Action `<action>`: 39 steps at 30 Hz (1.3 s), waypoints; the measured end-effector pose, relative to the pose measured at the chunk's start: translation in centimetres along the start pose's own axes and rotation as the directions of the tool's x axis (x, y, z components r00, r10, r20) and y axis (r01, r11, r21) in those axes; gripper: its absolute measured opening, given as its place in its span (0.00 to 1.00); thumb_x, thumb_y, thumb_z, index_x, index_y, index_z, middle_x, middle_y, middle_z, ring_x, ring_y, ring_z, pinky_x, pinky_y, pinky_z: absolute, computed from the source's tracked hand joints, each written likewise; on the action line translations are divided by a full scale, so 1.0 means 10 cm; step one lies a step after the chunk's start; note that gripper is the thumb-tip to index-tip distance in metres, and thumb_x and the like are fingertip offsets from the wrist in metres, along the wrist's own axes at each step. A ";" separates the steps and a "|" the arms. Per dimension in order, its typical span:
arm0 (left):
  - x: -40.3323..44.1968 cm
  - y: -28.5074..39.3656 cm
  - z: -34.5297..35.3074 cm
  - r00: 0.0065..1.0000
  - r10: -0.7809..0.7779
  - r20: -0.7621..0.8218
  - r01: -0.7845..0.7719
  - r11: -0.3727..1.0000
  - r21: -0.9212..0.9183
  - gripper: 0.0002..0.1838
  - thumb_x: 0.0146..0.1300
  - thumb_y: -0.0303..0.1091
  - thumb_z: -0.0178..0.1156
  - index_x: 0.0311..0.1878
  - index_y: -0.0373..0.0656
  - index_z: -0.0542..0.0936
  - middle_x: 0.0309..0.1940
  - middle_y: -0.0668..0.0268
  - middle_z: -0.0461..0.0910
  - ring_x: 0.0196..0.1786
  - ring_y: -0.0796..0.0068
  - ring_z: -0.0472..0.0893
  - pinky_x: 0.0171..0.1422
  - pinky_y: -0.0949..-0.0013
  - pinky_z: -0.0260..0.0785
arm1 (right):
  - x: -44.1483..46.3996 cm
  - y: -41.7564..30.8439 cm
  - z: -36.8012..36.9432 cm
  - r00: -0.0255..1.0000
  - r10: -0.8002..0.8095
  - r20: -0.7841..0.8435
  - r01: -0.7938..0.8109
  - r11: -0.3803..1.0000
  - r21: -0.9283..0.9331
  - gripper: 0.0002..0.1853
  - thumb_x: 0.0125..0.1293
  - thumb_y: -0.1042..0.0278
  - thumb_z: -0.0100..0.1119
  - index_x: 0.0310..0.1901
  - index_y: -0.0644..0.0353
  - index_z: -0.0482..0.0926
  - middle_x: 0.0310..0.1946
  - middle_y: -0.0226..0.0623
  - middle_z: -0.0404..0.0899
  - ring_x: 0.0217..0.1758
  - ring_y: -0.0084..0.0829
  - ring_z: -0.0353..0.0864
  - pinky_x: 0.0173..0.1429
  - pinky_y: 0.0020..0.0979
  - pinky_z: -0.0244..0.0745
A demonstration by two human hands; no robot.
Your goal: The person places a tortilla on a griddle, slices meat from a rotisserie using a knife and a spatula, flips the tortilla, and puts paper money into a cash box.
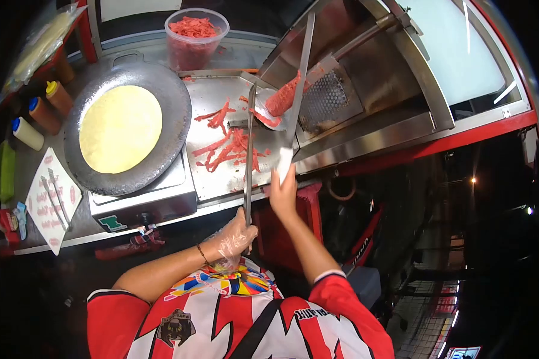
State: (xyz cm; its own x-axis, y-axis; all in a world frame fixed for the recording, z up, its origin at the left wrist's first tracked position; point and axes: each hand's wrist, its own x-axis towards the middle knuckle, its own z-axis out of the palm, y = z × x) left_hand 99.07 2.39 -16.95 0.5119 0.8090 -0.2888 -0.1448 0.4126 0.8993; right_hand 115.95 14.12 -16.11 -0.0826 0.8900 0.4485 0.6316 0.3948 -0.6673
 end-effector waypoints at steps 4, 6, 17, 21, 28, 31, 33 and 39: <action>0.06 0.03 -0.02 0.999 -0.039 -0.017 0.039 0.999 -0.024 0.12 0.71 0.29 0.50 0.50 0.38 0.58 0.28 0.60 0.71 0.22 0.68 0.78 0.27 0.63 0.77 | -0.33 0.21 0.04 0.957 0.281 0.077 -0.283 0.959 0.017 0.17 0.77 0.67 0.54 0.60 0.65 0.67 0.34 0.54 0.82 0.34 0.51 0.84 0.37 0.48 0.74; 0.08 0.09 -0.07 1.000 0.004 -0.014 -0.005 1.000 -0.018 0.13 0.71 0.30 0.50 0.50 0.37 0.58 0.27 0.60 0.71 0.21 0.67 0.78 0.27 0.62 0.78 | -0.86 0.24 -0.02 0.968 0.243 0.059 -0.244 0.970 0.018 0.20 0.76 0.67 0.53 0.64 0.65 0.66 0.38 0.59 0.83 0.42 0.58 0.86 0.44 0.49 0.78; 0.31 0.14 -0.14 0.999 0.012 -0.042 -0.010 0.999 0.043 0.39 0.72 0.39 0.53 0.66 0.14 0.45 0.23 0.55 0.78 0.22 0.66 0.81 0.27 0.63 0.77 | -0.82 0.29 -0.26 0.970 0.212 0.118 -0.196 0.971 -0.137 0.20 0.76 0.68 0.55 0.64 0.66 0.65 0.34 0.63 0.81 0.42 0.66 0.83 0.39 0.51 0.76; 0.31 0.19 -0.12 0.997 0.014 -0.075 -0.011 0.999 0.031 0.36 0.71 0.39 0.53 0.65 0.19 0.47 0.23 0.54 0.78 0.23 0.64 0.82 0.28 0.62 0.78 | -0.62 0.26 -0.41 0.969 0.184 0.167 -0.155 0.973 -0.170 0.18 0.76 0.68 0.55 0.61 0.66 0.66 0.33 0.63 0.81 0.39 0.65 0.83 0.36 0.51 0.75; 0.45 0.38 -0.21 0.995 0.015 -0.102 -0.009 0.998 0.062 0.17 0.73 0.38 0.51 0.48 0.33 0.59 0.25 0.57 0.74 0.22 0.65 0.81 0.29 0.60 0.80 | -0.77 0.10 -1.16 0.888 0.350 0.297 -0.231 0.900 -0.370 0.16 0.75 0.63 0.57 0.55 0.61 0.66 0.33 0.68 0.80 0.43 0.70 0.80 0.39 0.60 0.72; 0.46 0.43 -0.25 0.995 -0.012 -0.097 0.022 0.995 0.100 0.19 0.73 0.40 0.51 0.48 0.32 0.59 0.24 0.57 0.74 0.23 0.65 0.81 0.30 0.61 0.80 | -0.99 -0.01 -1.84 0.757 0.531 0.380 -0.346 0.820 -0.456 0.16 0.73 0.64 0.59 0.53 0.62 0.66 0.34 0.66 0.81 0.42 0.68 0.83 0.40 0.57 0.75; 0.50 0.39 -0.27 0.996 0.005 -0.091 0.004 0.996 0.091 0.19 0.73 0.40 0.51 0.48 0.33 0.59 0.24 0.57 0.74 0.23 0.65 0.81 0.29 0.61 0.80 | -0.92 -0.17 -2.16 0.690 0.581 0.432 -0.367 0.795 -0.482 0.16 0.73 0.64 0.60 0.52 0.63 0.66 0.34 0.67 0.82 0.43 0.67 0.83 0.41 0.53 0.76; 0.58 0.32 -0.33 0.995 0.049 -0.086 -0.041 0.995 0.090 0.25 0.73 0.40 0.50 0.57 0.26 0.58 0.23 0.57 0.77 0.23 0.65 0.82 0.28 0.61 0.78 | -0.76 -0.19 -2.42 0.632 0.598 0.493 -0.359 0.790 -0.498 0.18 0.73 0.64 0.60 0.55 0.63 0.67 0.35 0.64 0.82 0.43 0.65 0.84 0.42 0.50 0.76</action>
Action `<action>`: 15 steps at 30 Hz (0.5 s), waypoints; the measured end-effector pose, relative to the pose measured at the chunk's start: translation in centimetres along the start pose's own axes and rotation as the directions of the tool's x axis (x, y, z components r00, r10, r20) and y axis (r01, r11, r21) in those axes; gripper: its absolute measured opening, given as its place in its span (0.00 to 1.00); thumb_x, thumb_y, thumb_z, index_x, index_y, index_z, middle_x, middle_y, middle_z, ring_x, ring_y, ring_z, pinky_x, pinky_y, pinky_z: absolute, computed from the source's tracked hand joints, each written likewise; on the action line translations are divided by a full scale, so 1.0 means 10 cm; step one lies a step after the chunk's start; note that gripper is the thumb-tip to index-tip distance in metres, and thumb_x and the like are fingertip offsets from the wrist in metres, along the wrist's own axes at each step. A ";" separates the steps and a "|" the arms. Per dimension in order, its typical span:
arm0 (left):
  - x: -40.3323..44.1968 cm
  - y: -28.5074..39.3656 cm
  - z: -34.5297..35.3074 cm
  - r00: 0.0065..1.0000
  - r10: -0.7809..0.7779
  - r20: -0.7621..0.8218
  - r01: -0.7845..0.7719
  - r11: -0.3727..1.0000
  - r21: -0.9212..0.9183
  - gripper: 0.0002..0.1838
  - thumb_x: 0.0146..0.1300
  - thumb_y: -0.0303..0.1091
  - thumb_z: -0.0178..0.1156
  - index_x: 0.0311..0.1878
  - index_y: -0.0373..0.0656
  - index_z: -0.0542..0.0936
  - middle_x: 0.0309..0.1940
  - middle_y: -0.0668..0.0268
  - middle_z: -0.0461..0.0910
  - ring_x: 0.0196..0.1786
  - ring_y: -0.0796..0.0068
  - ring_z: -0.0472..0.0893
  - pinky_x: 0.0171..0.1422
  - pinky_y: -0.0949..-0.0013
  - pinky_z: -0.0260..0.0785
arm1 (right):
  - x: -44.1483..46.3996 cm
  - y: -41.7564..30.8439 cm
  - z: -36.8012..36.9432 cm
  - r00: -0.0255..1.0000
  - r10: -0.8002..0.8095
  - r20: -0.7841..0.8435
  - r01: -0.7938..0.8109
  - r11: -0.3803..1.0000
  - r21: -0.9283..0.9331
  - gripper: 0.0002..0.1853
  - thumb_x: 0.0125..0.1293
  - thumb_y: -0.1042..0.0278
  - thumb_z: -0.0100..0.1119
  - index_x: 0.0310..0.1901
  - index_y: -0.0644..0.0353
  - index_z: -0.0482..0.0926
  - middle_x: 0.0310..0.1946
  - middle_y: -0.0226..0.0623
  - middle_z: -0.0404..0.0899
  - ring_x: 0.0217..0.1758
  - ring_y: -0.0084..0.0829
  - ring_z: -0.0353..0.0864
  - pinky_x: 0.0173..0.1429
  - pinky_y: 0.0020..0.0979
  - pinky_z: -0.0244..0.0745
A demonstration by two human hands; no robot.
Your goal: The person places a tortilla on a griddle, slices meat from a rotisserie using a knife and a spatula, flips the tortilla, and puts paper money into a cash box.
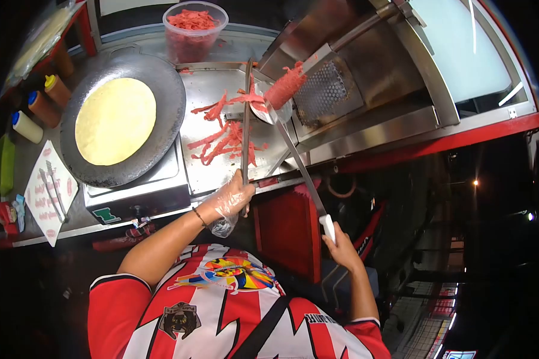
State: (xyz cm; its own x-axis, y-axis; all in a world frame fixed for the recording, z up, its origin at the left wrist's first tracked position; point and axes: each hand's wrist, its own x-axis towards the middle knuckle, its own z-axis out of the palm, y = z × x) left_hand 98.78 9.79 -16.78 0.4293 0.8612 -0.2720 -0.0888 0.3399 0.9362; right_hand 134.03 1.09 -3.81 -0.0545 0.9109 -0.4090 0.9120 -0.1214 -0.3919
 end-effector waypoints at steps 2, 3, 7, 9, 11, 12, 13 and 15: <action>-0.04 -0.04 0.01 1.000 0.005 0.013 -0.005 1.000 -0.017 0.22 0.73 0.40 0.50 0.53 0.28 0.58 0.24 0.57 0.76 0.23 0.65 0.82 0.28 0.60 0.78 | 0.04 -0.10 0.06 1.000 -0.013 0.012 0.012 0.996 0.091 0.17 0.73 0.64 0.60 0.55 0.63 0.70 0.32 0.58 0.81 0.38 0.63 0.83 0.42 0.47 0.76; -0.05 -0.05 -0.02 1.000 0.014 0.009 -0.013 1.000 -0.025 0.21 0.73 0.39 0.50 0.52 0.29 0.59 0.25 0.57 0.75 0.23 0.64 0.82 0.27 0.60 0.78 | 0.02 -0.02 0.08 1.000 -0.023 0.006 0.023 0.995 0.096 0.16 0.73 0.64 0.60 0.55 0.63 0.70 0.32 0.56 0.81 0.36 0.60 0.83 0.41 0.46 0.76; -0.56 0.02 -0.09 0.989 0.063 0.132 -0.071 0.996 0.054 0.13 0.71 0.32 0.50 0.48 0.34 0.60 0.25 0.60 0.71 0.21 0.66 0.79 0.26 0.60 0.78 | -0.09 0.03 0.01 1.000 -0.004 -0.025 0.008 0.987 0.158 0.13 0.73 0.65 0.61 0.52 0.63 0.72 0.28 0.44 0.79 0.29 0.37 0.84 0.34 0.38 0.74; -0.67 0.06 0.00 0.990 -0.100 0.102 0.111 0.987 -0.112 0.12 0.70 0.29 0.50 0.50 0.36 0.60 0.25 0.62 0.71 0.21 0.68 0.78 0.25 0.63 0.77 | -0.05 -0.04 0.10 0.980 -0.129 -0.151 0.159 0.964 0.211 0.12 0.74 0.66 0.60 0.50 0.62 0.71 0.25 0.40 0.78 0.25 0.29 0.82 0.29 0.34 0.72; -0.57 -0.11 0.08 0.998 -0.007 0.069 0.016 0.991 -0.132 0.10 0.70 0.28 0.49 0.48 0.40 0.60 0.21 0.62 0.69 0.19 0.66 0.76 0.26 0.63 0.76 | 0.17 -0.44 0.26 0.956 -0.153 -0.249 0.223 0.933 0.282 0.10 0.75 0.66 0.59 0.48 0.62 0.70 0.23 0.37 0.76 0.20 0.25 0.79 0.22 0.31 0.70; -0.49 -0.19 0.17 0.998 -0.012 0.061 0.018 0.995 -0.101 0.10 0.71 0.28 0.49 0.48 0.40 0.59 0.23 0.62 0.70 0.20 0.68 0.77 0.26 0.63 0.77 | 0.34 -0.59 0.40 0.951 -0.122 -0.284 0.224 0.905 0.362 0.10 0.76 0.66 0.58 0.48 0.61 0.69 0.22 0.35 0.75 0.19 0.24 0.78 0.21 0.31 0.69; -0.47 -0.23 0.26 0.998 0.003 0.060 0.006 0.988 -0.152 0.10 0.71 0.28 0.49 0.48 0.41 0.59 0.24 0.62 0.70 0.21 0.68 0.77 0.26 0.63 0.77 | 0.53 -0.75 0.53 0.943 -0.095 -0.319 0.235 0.870 0.434 0.10 0.76 0.66 0.58 0.48 0.60 0.69 0.22 0.34 0.75 0.18 0.23 0.78 0.19 0.31 0.68; -0.49 -0.28 0.41 0.998 0.030 0.062 -0.018 0.983 -0.182 0.10 0.70 0.26 0.49 0.48 0.41 0.58 0.26 0.62 0.69 0.21 0.68 0.77 0.26 0.63 0.77 | 0.86 -1.16 0.68 0.903 -0.100 -0.417 0.306 0.832 0.462 0.11 0.76 0.66 0.57 0.49 0.62 0.68 0.23 0.36 0.75 0.18 0.26 0.78 0.19 0.33 0.69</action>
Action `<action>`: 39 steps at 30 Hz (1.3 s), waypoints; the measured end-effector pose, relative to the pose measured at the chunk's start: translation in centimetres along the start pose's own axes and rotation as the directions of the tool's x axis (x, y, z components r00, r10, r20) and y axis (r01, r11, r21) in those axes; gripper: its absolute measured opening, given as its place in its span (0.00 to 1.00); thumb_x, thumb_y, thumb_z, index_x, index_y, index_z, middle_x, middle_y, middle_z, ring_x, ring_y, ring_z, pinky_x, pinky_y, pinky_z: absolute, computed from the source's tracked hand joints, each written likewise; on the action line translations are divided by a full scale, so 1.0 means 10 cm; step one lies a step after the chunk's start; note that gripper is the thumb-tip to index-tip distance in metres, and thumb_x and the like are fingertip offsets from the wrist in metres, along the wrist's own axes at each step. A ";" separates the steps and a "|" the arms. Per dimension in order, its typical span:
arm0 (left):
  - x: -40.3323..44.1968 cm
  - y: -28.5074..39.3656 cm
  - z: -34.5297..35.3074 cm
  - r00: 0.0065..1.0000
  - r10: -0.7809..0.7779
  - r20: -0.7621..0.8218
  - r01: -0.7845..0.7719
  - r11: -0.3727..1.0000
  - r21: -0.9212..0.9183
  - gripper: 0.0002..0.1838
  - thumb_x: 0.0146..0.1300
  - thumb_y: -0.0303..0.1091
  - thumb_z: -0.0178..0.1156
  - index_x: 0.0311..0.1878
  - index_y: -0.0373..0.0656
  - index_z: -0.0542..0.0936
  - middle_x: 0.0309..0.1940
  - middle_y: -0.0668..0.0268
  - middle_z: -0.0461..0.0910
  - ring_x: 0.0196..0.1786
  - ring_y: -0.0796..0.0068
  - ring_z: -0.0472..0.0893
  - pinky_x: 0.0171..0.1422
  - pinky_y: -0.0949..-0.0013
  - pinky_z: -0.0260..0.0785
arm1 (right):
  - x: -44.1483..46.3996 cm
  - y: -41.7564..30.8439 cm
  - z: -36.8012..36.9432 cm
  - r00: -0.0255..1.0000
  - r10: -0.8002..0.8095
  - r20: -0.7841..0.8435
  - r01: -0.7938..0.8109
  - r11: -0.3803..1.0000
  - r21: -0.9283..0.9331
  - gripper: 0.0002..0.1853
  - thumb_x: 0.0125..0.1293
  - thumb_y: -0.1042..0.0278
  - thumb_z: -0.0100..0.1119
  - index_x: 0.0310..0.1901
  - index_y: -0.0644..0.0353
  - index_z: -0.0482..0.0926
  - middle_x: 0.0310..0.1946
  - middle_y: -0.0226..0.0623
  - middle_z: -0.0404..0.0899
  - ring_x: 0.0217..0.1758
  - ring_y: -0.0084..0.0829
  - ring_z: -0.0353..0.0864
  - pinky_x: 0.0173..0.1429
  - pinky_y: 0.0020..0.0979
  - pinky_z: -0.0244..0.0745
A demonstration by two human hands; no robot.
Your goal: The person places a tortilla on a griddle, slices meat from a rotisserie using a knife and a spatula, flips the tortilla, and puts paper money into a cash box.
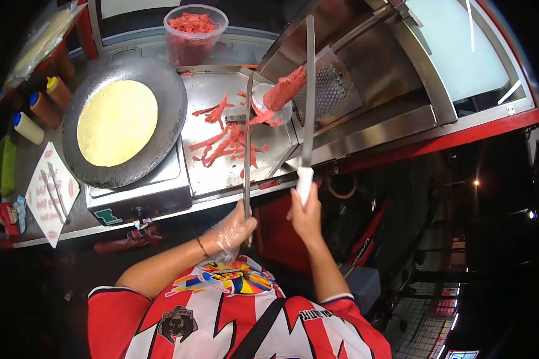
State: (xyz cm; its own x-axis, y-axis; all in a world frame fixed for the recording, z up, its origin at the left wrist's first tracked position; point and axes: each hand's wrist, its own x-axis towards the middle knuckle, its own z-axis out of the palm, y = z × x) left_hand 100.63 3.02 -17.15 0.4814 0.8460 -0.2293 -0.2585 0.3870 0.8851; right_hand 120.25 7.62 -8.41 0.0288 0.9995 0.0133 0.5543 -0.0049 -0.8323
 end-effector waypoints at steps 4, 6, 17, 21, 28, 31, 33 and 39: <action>-0.08 -0.09 0.06 1.000 -0.024 -0.002 0.024 0.999 0.045 0.13 0.70 0.29 0.49 0.50 0.36 0.57 0.28 0.60 0.68 0.20 0.68 0.78 0.26 0.61 0.78 | 0.85 -0.11 0.46 0.960 -0.248 -0.128 0.228 0.961 -0.155 0.13 0.77 0.65 0.54 0.53 0.65 0.67 0.25 0.43 0.78 0.18 0.31 0.79 0.21 0.38 0.70; -0.10 -0.03 0.06 0.999 -0.034 0.000 0.034 0.998 0.051 0.12 0.71 0.29 0.49 0.49 0.38 0.57 0.28 0.60 0.69 0.20 0.68 0.78 0.26 0.62 0.78 | 0.95 0.20 0.57 0.945 -0.300 -0.130 0.272 0.942 -0.196 0.14 0.78 0.65 0.53 0.55 0.65 0.67 0.25 0.46 0.78 0.19 0.34 0.80 0.24 0.41 0.71; 0.00 0.08 -0.02 0.997 -0.078 -0.030 0.080 0.993 0.084 0.12 0.71 0.28 0.50 0.49 0.39 0.57 0.28 0.59 0.69 0.21 0.67 0.78 0.26 0.61 0.78 | 0.54 0.74 0.73 0.986 -0.157 -0.050 0.154 0.987 -0.055 0.15 0.77 0.67 0.56 0.57 0.64 0.66 0.23 0.41 0.77 0.20 0.35 0.80 0.24 0.38 0.72; 0.06 0.12 -0.04 0.996 -0.080 -0.031 0.083 0.993 0.080 0.14 0.71 0.28 0.51 0.50 0.38 0.57 0.28 0.60 0.69 0.21 0.67 0.78 0.26 0.62 0.78 | 0.20 1.04 0.76 0.979 -0.177 -0.099 0.168 0.981 -0.095 0.17 0.77 0.66 0.56 0.59 0.64 0.66 0.23 0.38 0.77 0.18 0.29 0.78 0.21 0.34 0.71; 0.09 0.05 -0.05 0.999 -0.037 -0.030 0.040 0.995 0.090 0.15 0.71 0.29 0.50 0.53 0.38 0.56 0.27 0.60 0.69 0.21 0.67 0.78 0.27 0.62 0.78 | 0.42 0.74 0.71 0.987 -0.147 -0.070 0.138 0.984 -0.116 0.14 0.76 0.65 0.56 0.52 0.65 0.67 0.32 0.61 0.80 0.38 0.66 0.82 0.36 0.52 0.73; 0.11 0.09 -0.06 0.999 -0.040 -0.031 0.042 0.996 0.078 0.15 0.70 0.29 0.50 0.53 0.37 0.57 0.28 0.59 0.69 0.21 0.67 0.78 0.27 0.61 0.78 | 0.39 0.80 0.72 0.990 -0.123 -0.062 0.112 0.981 -0.157 0.16 0.76 0.65 0.56 0.56 0.65 0.67 0.32 0.62 0.80 0.38 0.66 0.83 0.37 0.52 0.74; 0.15 0.13 -0.09 0.999 -0.041 -0.036 0.044 0.996 0.080 0.15 0.71 0.30 0.50 0.52 0.36 0.57 0.28 0.59 0.70 0.21 0.67 0.79 0.27 0.61 0.78 | -0.07 1.07 0.64 0.987 -0.157 -0.047 0.145 0.971 -0.190 0.18 0.75 0.67 0.56 0.60 0.66 0.66 0.34 0.63 0.81 0.40 0.64 0.84 0.38 0.50 0.76; 0.18 0.17 -0.08 0.998 -0.034 -0.046 0.040 0.990 0.137 0.27 0.71 0.36 0.54 0.58 0.26 0.54 0.23 0.58 0.76 0.23 0.67 0.81 0.28 0.63 0.78 | 0.39 0.67 0.57 0.996 -0.088 -0.010 0.083 0.970 -0.228 0.12 0.76 0.66 0.55 0.50 0.64 0.66 0.31 0.64 0.79 0.40 0.69 0.80 0.35 0.54 0.72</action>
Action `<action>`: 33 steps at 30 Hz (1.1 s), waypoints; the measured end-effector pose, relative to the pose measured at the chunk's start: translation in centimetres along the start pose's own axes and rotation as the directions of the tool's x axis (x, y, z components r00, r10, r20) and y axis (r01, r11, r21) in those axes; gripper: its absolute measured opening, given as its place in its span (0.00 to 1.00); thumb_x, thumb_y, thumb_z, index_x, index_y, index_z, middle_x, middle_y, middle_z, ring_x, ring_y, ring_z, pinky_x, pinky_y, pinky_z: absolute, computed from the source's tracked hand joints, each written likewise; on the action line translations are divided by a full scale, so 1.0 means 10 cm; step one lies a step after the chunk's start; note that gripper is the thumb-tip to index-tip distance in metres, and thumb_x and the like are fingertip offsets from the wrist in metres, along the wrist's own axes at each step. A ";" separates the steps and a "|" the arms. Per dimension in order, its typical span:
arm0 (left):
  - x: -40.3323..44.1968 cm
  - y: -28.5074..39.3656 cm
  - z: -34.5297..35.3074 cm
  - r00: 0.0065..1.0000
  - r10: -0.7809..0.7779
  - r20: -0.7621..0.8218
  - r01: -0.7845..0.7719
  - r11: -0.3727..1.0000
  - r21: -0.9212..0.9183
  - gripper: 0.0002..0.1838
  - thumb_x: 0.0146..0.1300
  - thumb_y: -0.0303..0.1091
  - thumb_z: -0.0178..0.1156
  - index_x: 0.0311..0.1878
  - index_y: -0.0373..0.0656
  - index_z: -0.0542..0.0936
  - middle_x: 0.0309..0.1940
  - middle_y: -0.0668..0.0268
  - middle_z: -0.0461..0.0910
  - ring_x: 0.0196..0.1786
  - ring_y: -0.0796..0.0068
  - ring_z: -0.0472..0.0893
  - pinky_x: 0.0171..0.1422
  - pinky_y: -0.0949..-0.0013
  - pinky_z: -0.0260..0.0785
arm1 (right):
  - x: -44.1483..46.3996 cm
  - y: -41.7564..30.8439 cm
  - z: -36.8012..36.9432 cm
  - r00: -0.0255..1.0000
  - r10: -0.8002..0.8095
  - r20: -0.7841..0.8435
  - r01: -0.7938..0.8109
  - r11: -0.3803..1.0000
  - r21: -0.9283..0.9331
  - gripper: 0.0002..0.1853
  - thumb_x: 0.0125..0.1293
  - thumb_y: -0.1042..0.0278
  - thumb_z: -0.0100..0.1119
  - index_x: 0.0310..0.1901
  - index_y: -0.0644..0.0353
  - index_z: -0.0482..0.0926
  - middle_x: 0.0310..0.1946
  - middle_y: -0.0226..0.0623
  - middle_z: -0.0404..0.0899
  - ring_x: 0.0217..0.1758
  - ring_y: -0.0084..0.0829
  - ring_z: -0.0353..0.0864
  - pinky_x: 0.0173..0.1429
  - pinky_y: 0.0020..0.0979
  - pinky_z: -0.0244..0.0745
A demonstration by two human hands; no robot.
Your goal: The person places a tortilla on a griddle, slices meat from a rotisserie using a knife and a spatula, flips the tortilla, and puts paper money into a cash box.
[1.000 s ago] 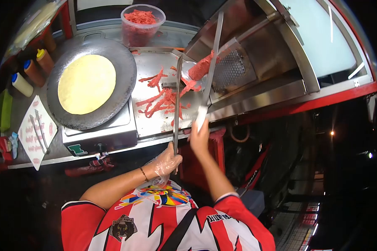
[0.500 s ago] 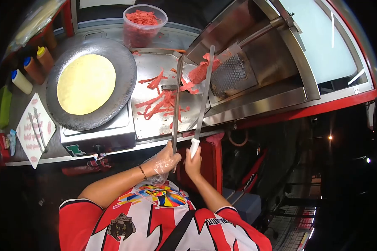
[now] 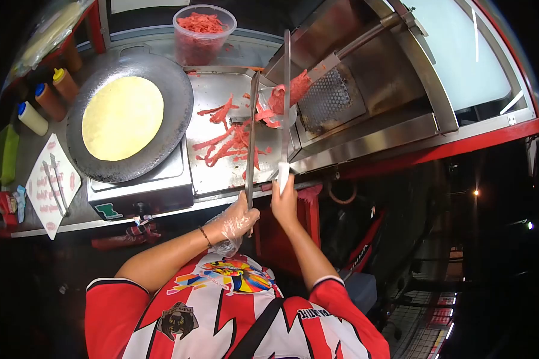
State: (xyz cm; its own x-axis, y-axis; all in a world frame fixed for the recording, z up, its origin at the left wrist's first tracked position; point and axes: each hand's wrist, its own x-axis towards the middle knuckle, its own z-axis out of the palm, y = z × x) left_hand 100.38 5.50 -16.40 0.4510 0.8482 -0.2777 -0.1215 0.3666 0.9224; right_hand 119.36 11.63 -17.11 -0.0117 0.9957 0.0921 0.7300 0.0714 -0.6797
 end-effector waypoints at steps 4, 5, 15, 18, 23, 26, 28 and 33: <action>0.04 0.15 -0.09 0.999 -0.027 -0.023 0.028 0.999 0.042 0.28 0.71 0.37 0.53 0.60 0.25 0.54 0.24 0.56 0.77 0.23 0.66 0.82 0.28 0.63 0.78 | -0.34 0.24 -0.09 0.997 -0.077 -0.014 0.076 0.994 -0.078 0.15 0.76 0.66 0.55 0.55 0.65 0.66 0.31 0.63 0.79 0.39 0.68 0.82 0.34 0.54 0.73; 0.05 0.15 -0.11 0.999 -0.020 -0.037 0.022 0.998 0.057 0.27 0.71 0.38 0.52 0.59 0.25 0.55 0.24 0.56 0.77 0.24 0.66 0.82 0.29 0.63 0.78 | -0.55 0.38 -0.13 0.995 -0.094 -0.014 0.093 0.992 -0.082 0.16 0.75 0.66 0.55 0.57 0.65 0.66 0.31 0.62 0.80 0.39 0.67 0.83 0.34 0.54 0.73; 0.32 0.03 -0.18 0.999 0.033 -0.027 -0.032 0.999 0.037 0.48 0.71 0.39 0.51 0.76 0.21 0.30 0.25 0.55 0.78 0.23 0.66 0.82 0.30 0.62 0.79 | -0.63 0.33 -0.67 0.991 0.036 0.130 -0.008 0.978 -0.208 0.14 0.75 0.65 0.57 0.52 0.63 0.66 0.30 0.63 0.80 0.39 0.65 0.83 0.36 0.55 0.74; 0.34 0.08 -0.21 1.000 0.014 -0.018 -0.013 0.999 0.049 0.49 0.71 0.40 0.51 0.76 0.21 0.29 0.25 0.55 0.78 0.23 0.66 0.82 0.29 0.62 0.79 | -0.69 0.25 -0.92 0.981 0.040 0.188 0.007 0.969 -0.245 0.14 0.74 0.67 0.58 0.52 0.62 0.65 0.30 0.65 0.80 0.39 0.68 0.81 0.36 0.59 0.72; 0.36 0.18 -0.22 0.999 0.017 -0.044 -0.015 0.999 0.041 0.29 0.72 0.40 0.51 0.60 0.25 0.54 0.23 0.56 0.76 0.22 0.65 0.81 0.27 0.61 0.78 | -0.60 0.09 -1.17 0.964 0.088 0.250 -0.013 0.958 -0.287 0.14 0.74 0.66 0.58 0.51 0.62 0.65 0.30 0.67 0.79 0.38 0.70 0.80 0.37 0.60 0.71; 0.38 0.19 -0.28 0.998 0.027 -0.054 -0.025 0.999 0.043 0.20 0.73 0.39 0.50 0.54 0.32 0.58 0.24 0.60 0.74 0.22 0.67 0.80 0.29 0.62 0.79 | -1.00 0.13 -1.71 0.929 0.179 0.325 -0.089 0.958 -0.272 0.16 0.74 0.65 0.58 0.56 0.62 0.67 0.34 0.66 0.81 0.43 0.68 0.82 0.41 0.53 0.76; 0.39 0.18 -0.29 0.998 0.044 -0.054 -0.042 0.998 0.038 0.19 0.74 0.39 0.50 0.53 0.32 0.59 0.24 0.60 0.74 0.22 0.67 0.80 0.29 0.62 0.79 | -1.07 0.13 -1.91 0.909 0.213 0.357 -0.112 0.953 -0.283 0.16 0.74 0.65 0.59 0.55 0.61 0.67 0.34 0.65 0.82 0.42 0.68 0.83 0.41 0.52 0.76; 0.13 0.13 -0.36 0.998 0.052 0.026 -0.054 0.993 0.101 0.20 0.74 0.39 0.49 0.54 0.30 0.59 0.23 0.56 0.76 0.22 0.64 0.82 0.28 0.61 0.77 | -1.01 0.06 -1.68 0.832 0.327 0.448 -0.274 0.945 -0.182 0.13 0.75 0.64 0.59 0.51 0.60 0.68 0.26 0.49 0.80 0.29 0.46 0.86 0.33 0.45 0.76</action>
State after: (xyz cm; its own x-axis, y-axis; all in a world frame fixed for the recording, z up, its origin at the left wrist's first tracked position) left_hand 97.65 8.46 -16.57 0.4669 0.8559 -0.2222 -0.0558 0.2792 0.9586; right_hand 131.38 0.64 -6.27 -0.0769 0.8785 -0.4715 0.8168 -0.2157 -0.5351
